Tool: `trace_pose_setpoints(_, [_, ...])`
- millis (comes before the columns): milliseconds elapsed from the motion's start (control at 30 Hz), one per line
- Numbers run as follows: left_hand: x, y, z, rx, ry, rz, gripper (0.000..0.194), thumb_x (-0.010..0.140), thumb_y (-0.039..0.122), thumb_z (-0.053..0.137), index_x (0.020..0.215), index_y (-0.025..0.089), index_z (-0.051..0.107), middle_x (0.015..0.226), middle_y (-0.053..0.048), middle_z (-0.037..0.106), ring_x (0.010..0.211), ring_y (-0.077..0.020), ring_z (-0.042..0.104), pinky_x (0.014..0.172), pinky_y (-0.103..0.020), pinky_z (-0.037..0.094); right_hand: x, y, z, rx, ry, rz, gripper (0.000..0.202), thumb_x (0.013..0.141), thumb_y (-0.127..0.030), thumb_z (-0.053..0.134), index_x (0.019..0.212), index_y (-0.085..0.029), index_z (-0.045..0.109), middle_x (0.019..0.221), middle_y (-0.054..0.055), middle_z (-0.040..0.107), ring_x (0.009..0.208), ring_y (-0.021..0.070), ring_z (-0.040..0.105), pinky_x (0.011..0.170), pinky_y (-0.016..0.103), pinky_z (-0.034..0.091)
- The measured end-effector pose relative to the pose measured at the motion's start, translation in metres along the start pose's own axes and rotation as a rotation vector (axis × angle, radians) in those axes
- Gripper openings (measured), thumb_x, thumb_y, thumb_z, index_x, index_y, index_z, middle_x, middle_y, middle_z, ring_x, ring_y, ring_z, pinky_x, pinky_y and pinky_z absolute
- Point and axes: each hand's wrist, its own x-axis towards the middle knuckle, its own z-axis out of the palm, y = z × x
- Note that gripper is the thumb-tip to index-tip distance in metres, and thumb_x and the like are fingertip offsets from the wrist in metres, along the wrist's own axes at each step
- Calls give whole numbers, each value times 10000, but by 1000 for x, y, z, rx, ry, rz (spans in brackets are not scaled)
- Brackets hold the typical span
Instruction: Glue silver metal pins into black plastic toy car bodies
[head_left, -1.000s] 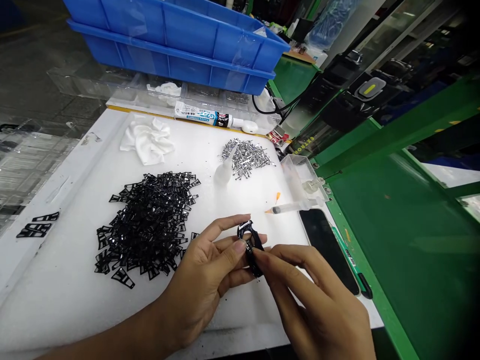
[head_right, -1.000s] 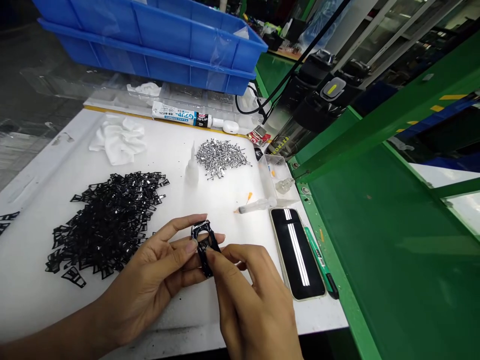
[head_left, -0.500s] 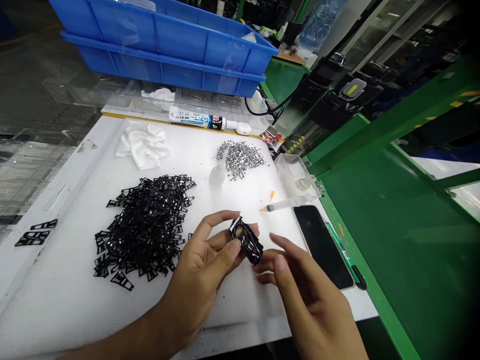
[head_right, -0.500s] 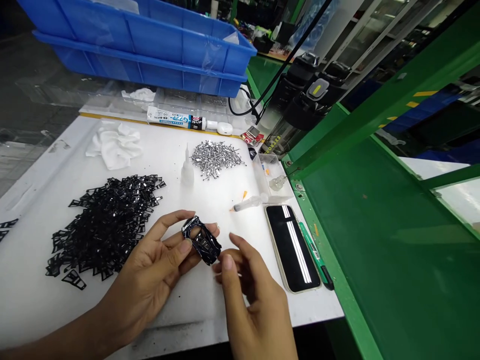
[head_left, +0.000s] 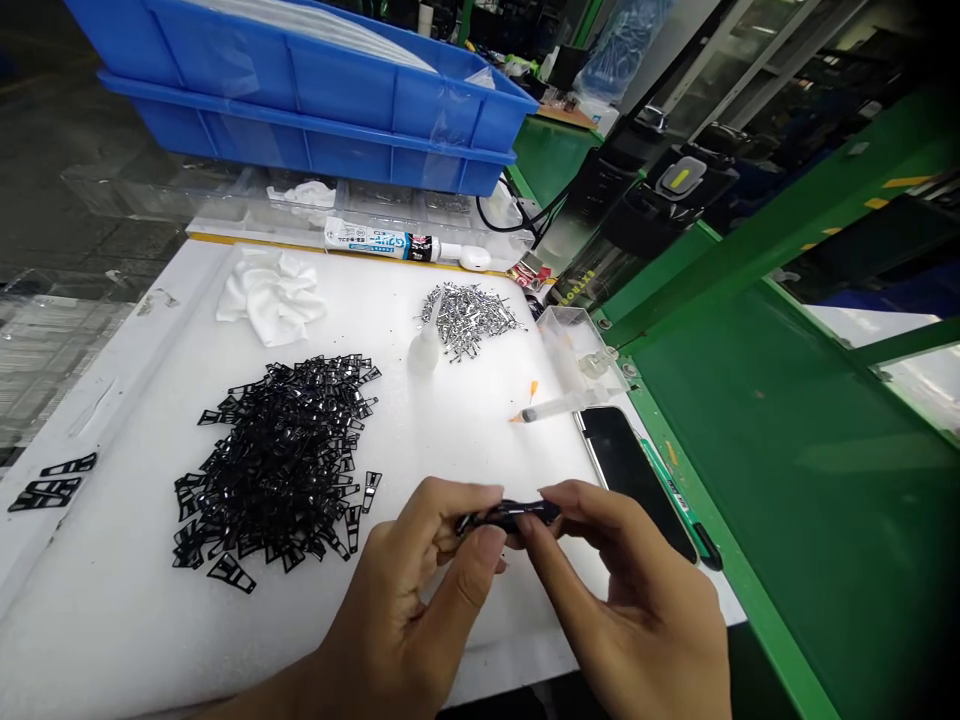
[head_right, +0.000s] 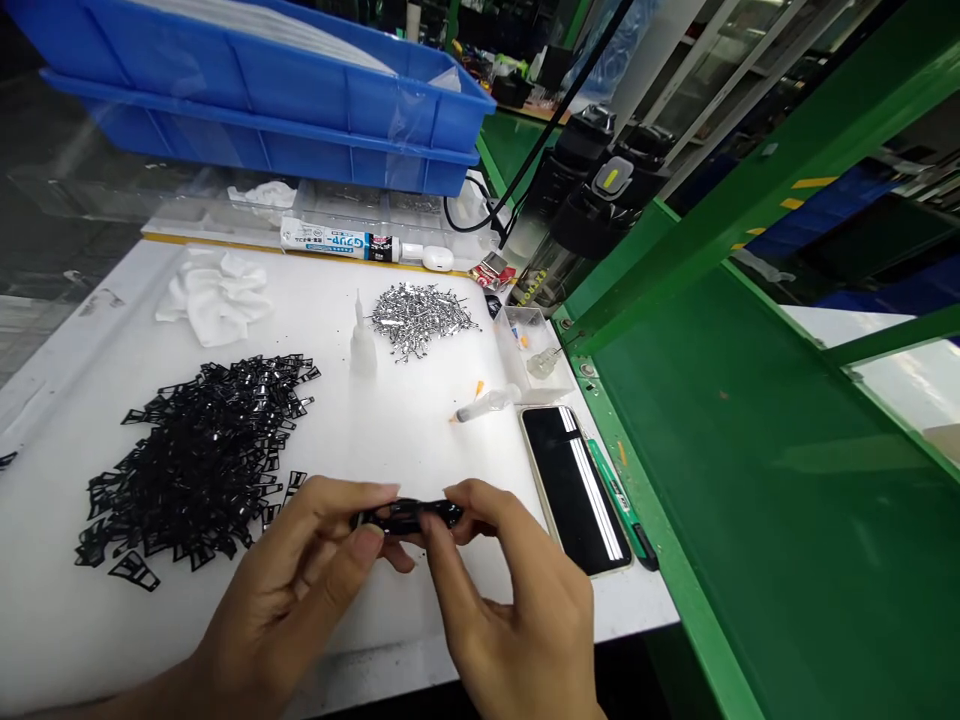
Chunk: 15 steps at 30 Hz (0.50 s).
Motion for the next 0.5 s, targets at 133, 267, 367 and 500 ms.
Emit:
trace_pose_setpoints(133, [-1, -1, -3, -161, -39, 25, 53, 899, 211, 681, 916, 238, 723, 1050, -25, 779, 876, -178, 737, 829, -306, 590, -2, 2, -3, -3, -7, -212, 421, 853, 4, 638, 1224, -180, 557, 1057, 52, 649, 953, 138, 668, 860, 240, 584])
trace_pose_setpoints(267, [-6, -1, -4, -198, -58, 8, 79, 878, 189, 701, 902, 249, 746, 1160, -35, 761, 1081, -234, 706, 983, -375, 547, -1, 0, -9, 79, -67, -287, 420, 835, 82, 593, 1189, -142, 553, 1077, 79, 652, 1023, 142, 654, 895, 235, 577])
trace_pose_setpoints(367, [-6, 1, -5, -187, -81, -46, 47, 854, 214, 732, 860, 250, 761, 1206, -47, 745, 1159, -269, 674, 1058, -419, 500, -9, 6, -15, -56, -74, -300, 390, 855, 48, 606, 1186, -153, 559, 1131, 95, 658, 1068, 159, 662, 939, 257, 573])
trace_pose_setpoints(500, [-4, 4, -7, -224, -140, -140, 19, 849, 230, 740, 839, 226, 755, 1203, -63, 748, 1171, -267, 669, 1018, -372, 528, -23, 26, -27, -195, -184, -362, 422, 905, -78, 607, 1295, -212, 519, 1253, 110, 645, 1156, 240, 648, 910, 371, 625])
